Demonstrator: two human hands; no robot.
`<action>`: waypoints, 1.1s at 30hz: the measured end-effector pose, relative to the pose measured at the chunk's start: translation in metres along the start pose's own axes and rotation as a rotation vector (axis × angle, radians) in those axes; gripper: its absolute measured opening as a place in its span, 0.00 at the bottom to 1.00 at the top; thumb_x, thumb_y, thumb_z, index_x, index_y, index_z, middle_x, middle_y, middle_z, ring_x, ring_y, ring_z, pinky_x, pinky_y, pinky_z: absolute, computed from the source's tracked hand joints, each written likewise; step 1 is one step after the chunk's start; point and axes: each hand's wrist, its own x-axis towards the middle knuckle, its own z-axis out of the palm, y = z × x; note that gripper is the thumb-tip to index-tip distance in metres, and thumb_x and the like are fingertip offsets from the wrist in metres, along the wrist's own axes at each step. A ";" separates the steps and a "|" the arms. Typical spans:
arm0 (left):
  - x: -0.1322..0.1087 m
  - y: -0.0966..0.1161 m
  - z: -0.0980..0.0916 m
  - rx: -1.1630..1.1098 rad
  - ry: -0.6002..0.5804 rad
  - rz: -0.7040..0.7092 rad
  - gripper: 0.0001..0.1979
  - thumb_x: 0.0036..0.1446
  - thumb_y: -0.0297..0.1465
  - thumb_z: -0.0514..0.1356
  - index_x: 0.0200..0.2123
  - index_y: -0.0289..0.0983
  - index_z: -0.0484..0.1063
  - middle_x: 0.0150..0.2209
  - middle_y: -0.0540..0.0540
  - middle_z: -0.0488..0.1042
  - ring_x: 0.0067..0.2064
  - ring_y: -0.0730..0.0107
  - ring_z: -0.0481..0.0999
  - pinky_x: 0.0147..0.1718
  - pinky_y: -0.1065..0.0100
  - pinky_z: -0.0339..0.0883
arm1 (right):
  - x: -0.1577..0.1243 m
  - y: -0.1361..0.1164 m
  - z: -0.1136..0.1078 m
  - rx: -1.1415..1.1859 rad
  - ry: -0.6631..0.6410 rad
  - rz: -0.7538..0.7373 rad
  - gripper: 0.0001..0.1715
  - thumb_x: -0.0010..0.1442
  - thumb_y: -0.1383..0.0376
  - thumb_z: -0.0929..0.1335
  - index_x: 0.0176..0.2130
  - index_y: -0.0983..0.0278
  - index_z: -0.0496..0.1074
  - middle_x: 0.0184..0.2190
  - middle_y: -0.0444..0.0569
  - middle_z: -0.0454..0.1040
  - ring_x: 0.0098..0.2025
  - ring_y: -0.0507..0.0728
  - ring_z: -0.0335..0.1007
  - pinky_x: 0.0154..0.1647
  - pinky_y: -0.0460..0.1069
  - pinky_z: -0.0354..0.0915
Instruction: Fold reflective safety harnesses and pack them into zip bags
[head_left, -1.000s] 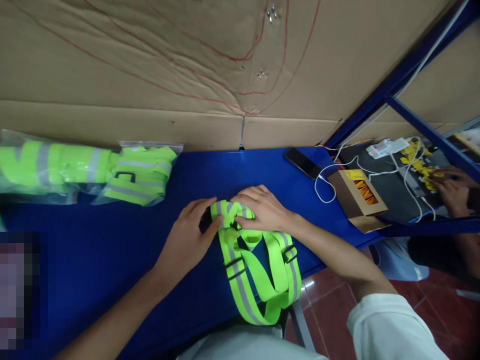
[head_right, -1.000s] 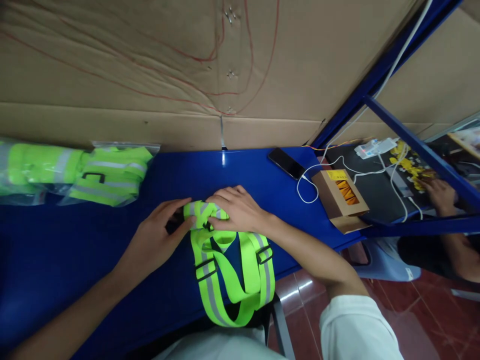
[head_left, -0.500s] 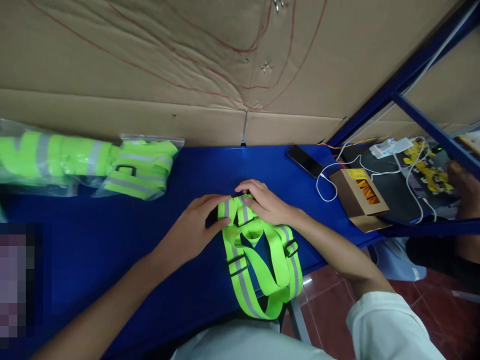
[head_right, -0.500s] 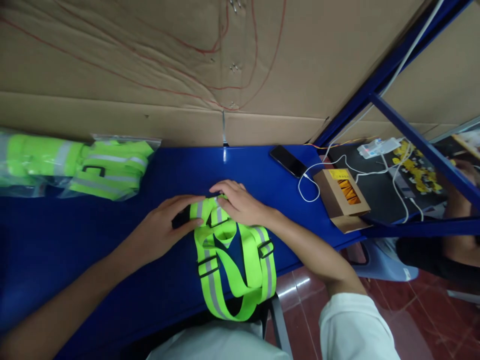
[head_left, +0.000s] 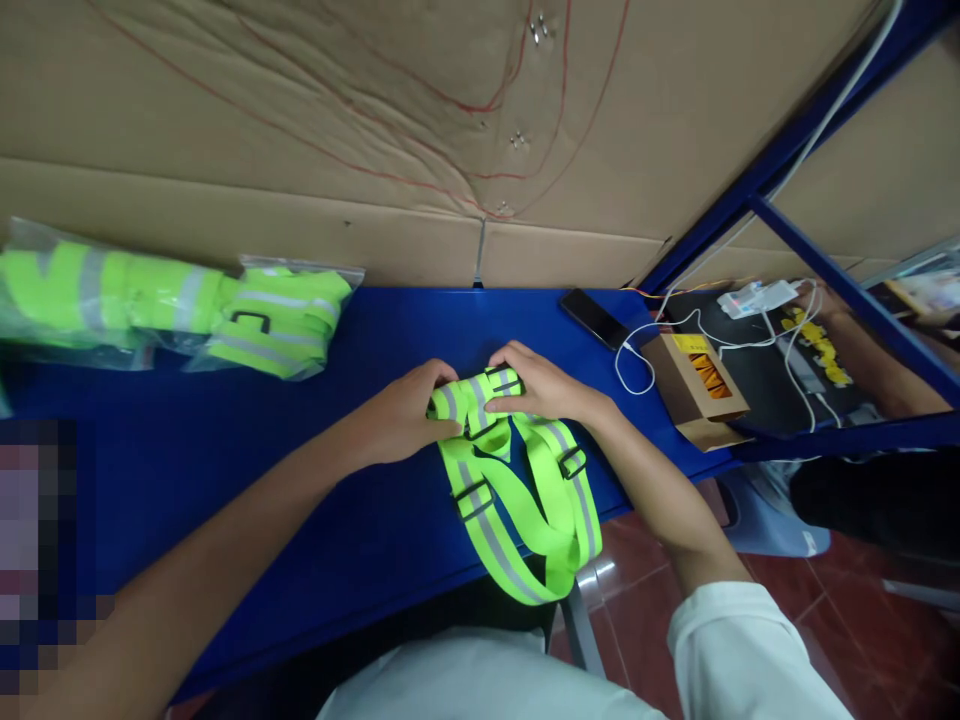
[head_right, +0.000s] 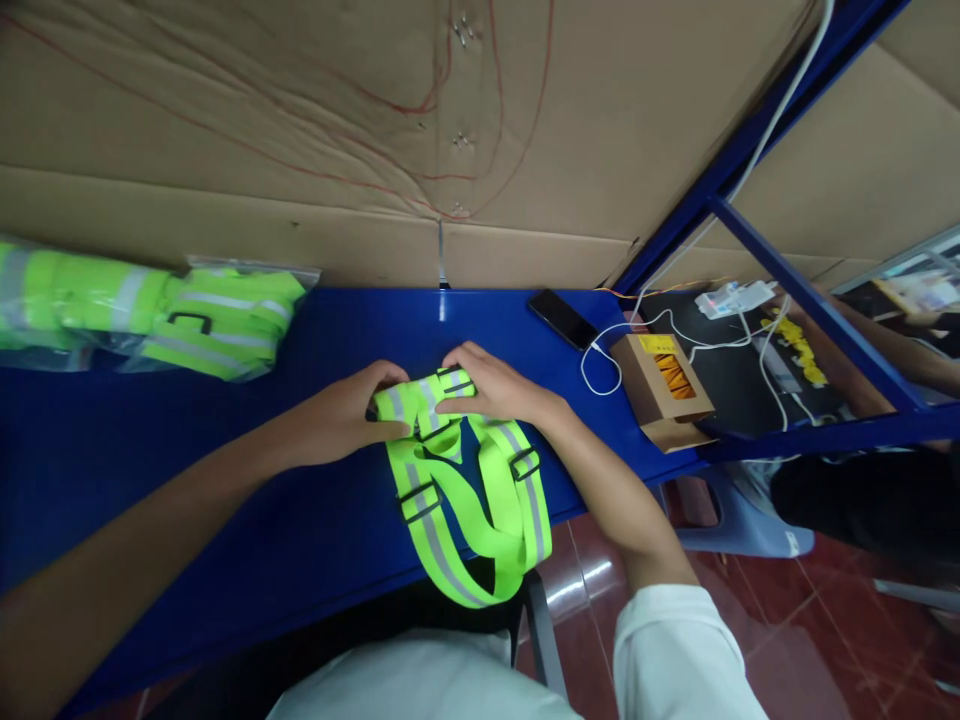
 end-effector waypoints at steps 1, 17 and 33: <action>-0.003 0.003 0.002 0.013 0.026 0.003 0.23 0.53 0.38 0.64 0.51 0.39 0.68 0.43 0.45 0.80 0.40 0.58 0.81 0.37 0.63 0.73 | 0.001 0.000 0.001 -0.004 0.029 -0.007 0.33 0.62 0.42 0.73 0.51 0.63 0.66 0.49 0.54 0.70 0.49 0.60 0.68 0.51 0.54 0.67; -0.004 0.002 0.018 0.226 0.139 0.294 0.25 0.59 0.21 0.51 0.59 0.35 0.68 0.69 0.35 0.66 0.73 0.52 0.62 0.72 0.46 0.57 | -0.002 -0.005 -0.016 0.115 0.023 -0.137 0.11 0.73 0.57 0.66 0.48 0.62 0.71 0.46 0.51 0.72 0.53 0.56 0.67 0.59 0.54 0.64; 0.015 -0.012 -0.009 0.064 0.004 -0.071 0.39 0.48 0.54 0.65 0.57 0.34 0.72 0.57 0.32 0.74 0.61 0.37 0.73 0.61 0.46 0.66 | -0.003 0.012 -0.008 0.037 0.003 0.004 0.42 0.64 0.50 0.74 0.68 0.61 0.60 0.69 0.60 0.60 0.72 0.66 0.56 0.72 0.63 0.57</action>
